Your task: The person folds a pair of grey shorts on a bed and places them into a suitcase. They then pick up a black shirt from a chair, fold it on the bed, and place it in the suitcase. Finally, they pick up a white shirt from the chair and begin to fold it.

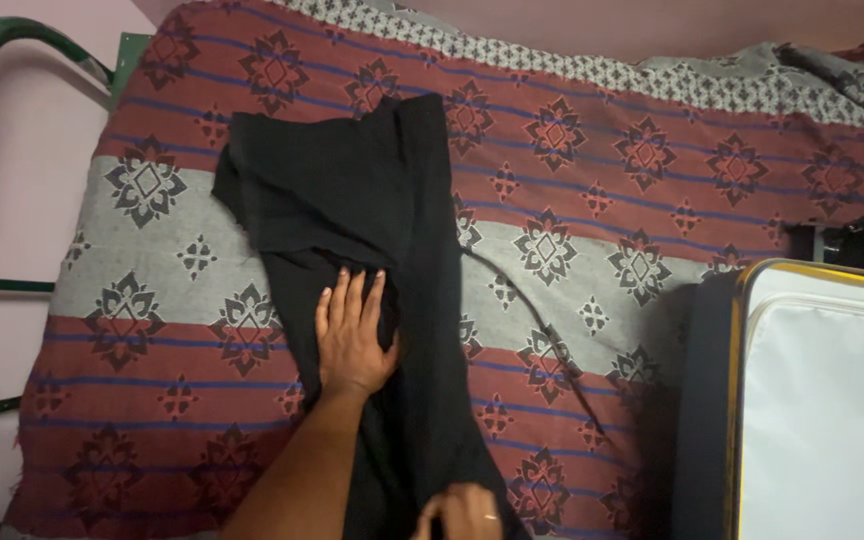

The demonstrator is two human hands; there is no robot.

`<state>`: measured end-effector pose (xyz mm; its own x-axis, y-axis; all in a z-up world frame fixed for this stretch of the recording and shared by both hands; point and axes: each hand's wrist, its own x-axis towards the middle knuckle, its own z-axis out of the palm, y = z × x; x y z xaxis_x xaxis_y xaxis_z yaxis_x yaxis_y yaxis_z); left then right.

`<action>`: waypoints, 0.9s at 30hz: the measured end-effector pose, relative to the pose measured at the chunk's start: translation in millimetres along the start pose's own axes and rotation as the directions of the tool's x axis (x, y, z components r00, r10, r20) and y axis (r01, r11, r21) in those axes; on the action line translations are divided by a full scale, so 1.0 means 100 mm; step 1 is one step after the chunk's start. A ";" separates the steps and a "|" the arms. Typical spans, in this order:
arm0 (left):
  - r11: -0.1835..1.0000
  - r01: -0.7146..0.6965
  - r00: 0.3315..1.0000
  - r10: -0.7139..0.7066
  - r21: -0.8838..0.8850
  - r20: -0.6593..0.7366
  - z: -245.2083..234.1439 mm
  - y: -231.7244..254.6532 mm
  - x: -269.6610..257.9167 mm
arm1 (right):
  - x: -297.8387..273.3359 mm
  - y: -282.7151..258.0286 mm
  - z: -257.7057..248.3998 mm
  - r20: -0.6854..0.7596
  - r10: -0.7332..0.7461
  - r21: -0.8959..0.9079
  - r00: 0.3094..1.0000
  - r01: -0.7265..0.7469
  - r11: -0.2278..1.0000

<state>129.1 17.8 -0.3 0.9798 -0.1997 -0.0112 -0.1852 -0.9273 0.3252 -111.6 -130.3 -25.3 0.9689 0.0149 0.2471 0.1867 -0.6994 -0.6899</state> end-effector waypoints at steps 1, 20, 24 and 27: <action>0.999 0.030 0.997 -0.031 0.017 0.064 -0.01 0.01 0.01 | -0.03 -0.02 0.08 0.021 -0.004 0.021 1.000 0.003 1.000; 0.995 -0.099 0.980 0.096 -0.007 -0.173 0.07 -0.06 -0.09 | 0.25 0.24 -0.08 -0.040 -0.004 -0.366 0.999 -0.011 0.930; 0.971 -0.135 0.952 0.072 -0.200 -0.296 -0.04 -0.03 -0.07 | 0.24 0.46 0.08 -0.086 -0.124 -0.425 0.989 0.076 0.902; 0.971 0.046 0.932 -0.126 -0.233 -0.340 -0.11 0.13 0.06 | 0.17 0.53 0.23 -0.192 -0.094 -0.473 0.977 -0.008 0.881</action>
<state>133.8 7.6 14.2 0.9619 0.0383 0.2705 -0.1173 -0.8363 0.5356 -81.9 -150.4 -73.2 0.8978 -0.0564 0.4369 0.0801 -0.9543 -0.2878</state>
